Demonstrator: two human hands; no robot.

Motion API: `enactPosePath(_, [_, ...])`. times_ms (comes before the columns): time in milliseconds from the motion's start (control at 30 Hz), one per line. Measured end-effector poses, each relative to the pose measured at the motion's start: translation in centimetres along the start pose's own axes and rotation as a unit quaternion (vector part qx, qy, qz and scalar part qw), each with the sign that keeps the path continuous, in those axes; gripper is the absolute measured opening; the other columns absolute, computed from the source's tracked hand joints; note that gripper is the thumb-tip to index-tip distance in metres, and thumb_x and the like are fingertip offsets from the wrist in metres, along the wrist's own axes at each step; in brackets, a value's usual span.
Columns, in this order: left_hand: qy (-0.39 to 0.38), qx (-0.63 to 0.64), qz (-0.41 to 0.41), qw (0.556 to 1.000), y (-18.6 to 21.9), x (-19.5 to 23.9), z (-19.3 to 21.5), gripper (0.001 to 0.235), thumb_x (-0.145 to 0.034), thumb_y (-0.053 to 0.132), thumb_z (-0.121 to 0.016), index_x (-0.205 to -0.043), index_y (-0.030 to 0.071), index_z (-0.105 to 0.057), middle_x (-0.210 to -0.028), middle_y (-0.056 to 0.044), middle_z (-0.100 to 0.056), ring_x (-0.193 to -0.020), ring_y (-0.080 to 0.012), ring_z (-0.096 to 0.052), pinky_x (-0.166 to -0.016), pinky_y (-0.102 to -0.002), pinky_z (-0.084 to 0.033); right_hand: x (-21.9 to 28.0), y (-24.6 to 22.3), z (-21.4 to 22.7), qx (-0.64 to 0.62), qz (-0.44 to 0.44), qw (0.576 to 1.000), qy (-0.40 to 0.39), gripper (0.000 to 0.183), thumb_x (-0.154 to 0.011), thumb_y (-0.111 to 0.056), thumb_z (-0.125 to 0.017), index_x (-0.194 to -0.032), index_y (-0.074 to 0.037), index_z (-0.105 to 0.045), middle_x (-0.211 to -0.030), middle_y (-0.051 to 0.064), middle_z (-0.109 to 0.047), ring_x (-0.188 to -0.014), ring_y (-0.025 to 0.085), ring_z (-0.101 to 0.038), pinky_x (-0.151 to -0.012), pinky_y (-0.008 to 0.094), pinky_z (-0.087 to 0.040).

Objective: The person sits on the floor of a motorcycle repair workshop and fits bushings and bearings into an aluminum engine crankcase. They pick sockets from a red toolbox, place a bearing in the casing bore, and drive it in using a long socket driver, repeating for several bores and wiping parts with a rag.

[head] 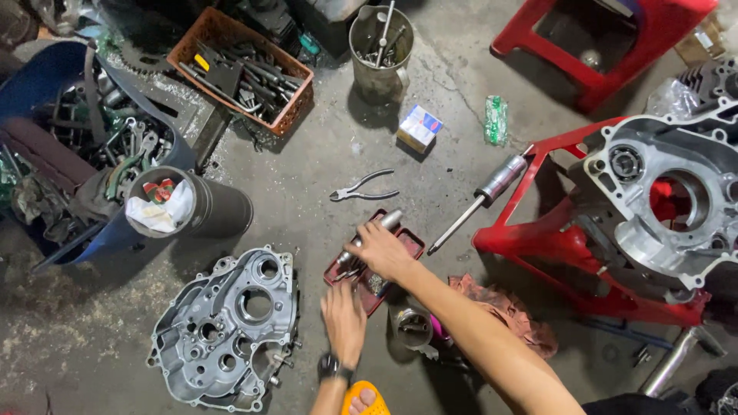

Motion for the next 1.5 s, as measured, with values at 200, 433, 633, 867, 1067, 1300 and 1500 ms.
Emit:
enactPosePath(200, [0.044, 0.106, 0.103, 0.988, -1.7, 1.7, 2.8, 0.016, -0.090, 0.012, -0.068, -0.103, 0.003, -0.065, -0.099, -0.017, -0.066, -0.097, -0.0380, -0.060, -0.087, -0.048, -0.046, 0.4, -1.8, -2.5, 0.059, 0.073, 0.996, -0.006, 0.039, -0.087, -0.017, -0.058, -0.124, -0.017, -0.072, -0.107, 0.015, -0.060, -0.111, 0.034, -0.057, -0.109, 0.050, -0.041])
enactPosePath(433, [0.099, 0.173, 0.034, 0.979, -1.2, -3.1, -0.1, 0.020, -0.089, 0.006, -0.067, -0.107, -0.001, -0.064, -0.104, -0.020, -0.065, -0.099, -0.0414, -0.061, -0.089, -0.050, -0.048, 2.2, 2.9, 3.1, -0.014, -0.008, 1.000, 0.013, 0.026, -0.089, -0.020, -0.059, -0.112, -0.012, -0.071, -0.115, 0.018, -0.061, -0.114, 0.037, -0.059, -0.095, 0.049, -0.048])
enactPosePath(633, [0.052, 0.064, 0.019, 0.996, -0.8, -5.0, -1.8, 0.017, -0.089, 0.008, -0.069, -0.105, 0.002, -0.066, -0.105, -0.017, -0.066, -0.100, -0.0383, -0.060, -0.087, -0.050, -0.045, 8.1, 5.9, 3.7, 0.061, 0.000, 0.991, -0.120, 0.032, -0.084, -0.016, -0.061, -0.114, -0.012, -0.069, -0.116, 0.016, -0.061, -0.112, 0.034, -0.060, -0.085, 0.045, -0.055])
enactPosePath(867, [0.081, 0.154, -0.046, 0.984, 0.6, 1.1, 1.4, 0.016, -0.091, 0.004, -0.064, -0.106, 0.004, -0.067, -0.108, -0.014, -0.065, -0.103, -0.0363, -0.061, -0.089, -0.047, -0.045, 10.9, 5.6, -1.3, 0.098, 0.006, 0.980, -0.172, 0.032, -0.089, -0.018, -0.059, -0.119, -0.016, -0.070, -0.119, 0.016, -0.060, -0.111, 0.032, -0.059, -0.082, 0.043, -0.056])
enactPosePath(1067, [-0.099, 0.091, -0.067, 0.989, 1.1, 4.5, -0.2, 0.024, -0.085, 0.011, -0.071, -0.107, 0.003, -0.067, -0.103, -0.016, -0.064, -0.103, -0.0377, -0.057, -0.088, -0.050, -0.043, 9.3, 4.7, 0.9, 0.073, 0.010, 0.990, -0.119, 0.032, -0.086, -0.015, -0.059, -0.115, -0.008, -0.071, -0.113, 0.014, -0.061, -0.107, 0.031, -0.059, -0.078, 0.044, -0.056])
enactPosePath(1300, [-0.084, -0.009, -0.108, 0.991, 0.6, 3.8, -1.6, 0.024, -0.076, 0.008, -0.071, -0.099, 0.002, -0.067, -0.103, -0.018, -0.067, -0.103, -0.0390, -0.059, -0.088, -0.053, -0.043, 7.2, 6.4, 0.6, 0.110, -0.050, 0.980, -0.160, 0.021, -0.090, -0.020, -0.059, -0.101, -0.008, -0.073, -0.119, 0.015, -0.062, -0.118, 0.032, -0.058, -0.084, 0.045, -0.056])
enactPosePath(1500, [0.073, 0.210, 0.155, 0.963, -3.7, -0.8, 2.7, 0.013, -0.094, 0.010, -0.068, -0.105, 0.009, -0.074, -0.103, -0.012, -0.074, -0.099, -0.0331, -0.067, -0.092, -0.044, -0.051, 3.8, 5.5, 11.4, 0.012, -0.028, 0.999, 0.042, 0.030, -0.086, -0.016, -0.061, -0.114, -0.010, -0.071, -0.107, 0.016, -0.061, -0.104, 0.034, -0.062, -0.076, 0.045, -0.056])
Point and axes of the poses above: each hand's wrist, its own x-axis away from the middle knuckle, its own z-axis out of the back of the hand, y = z × x, the point moved 5 cm from there along -x, towards the middle knuckle
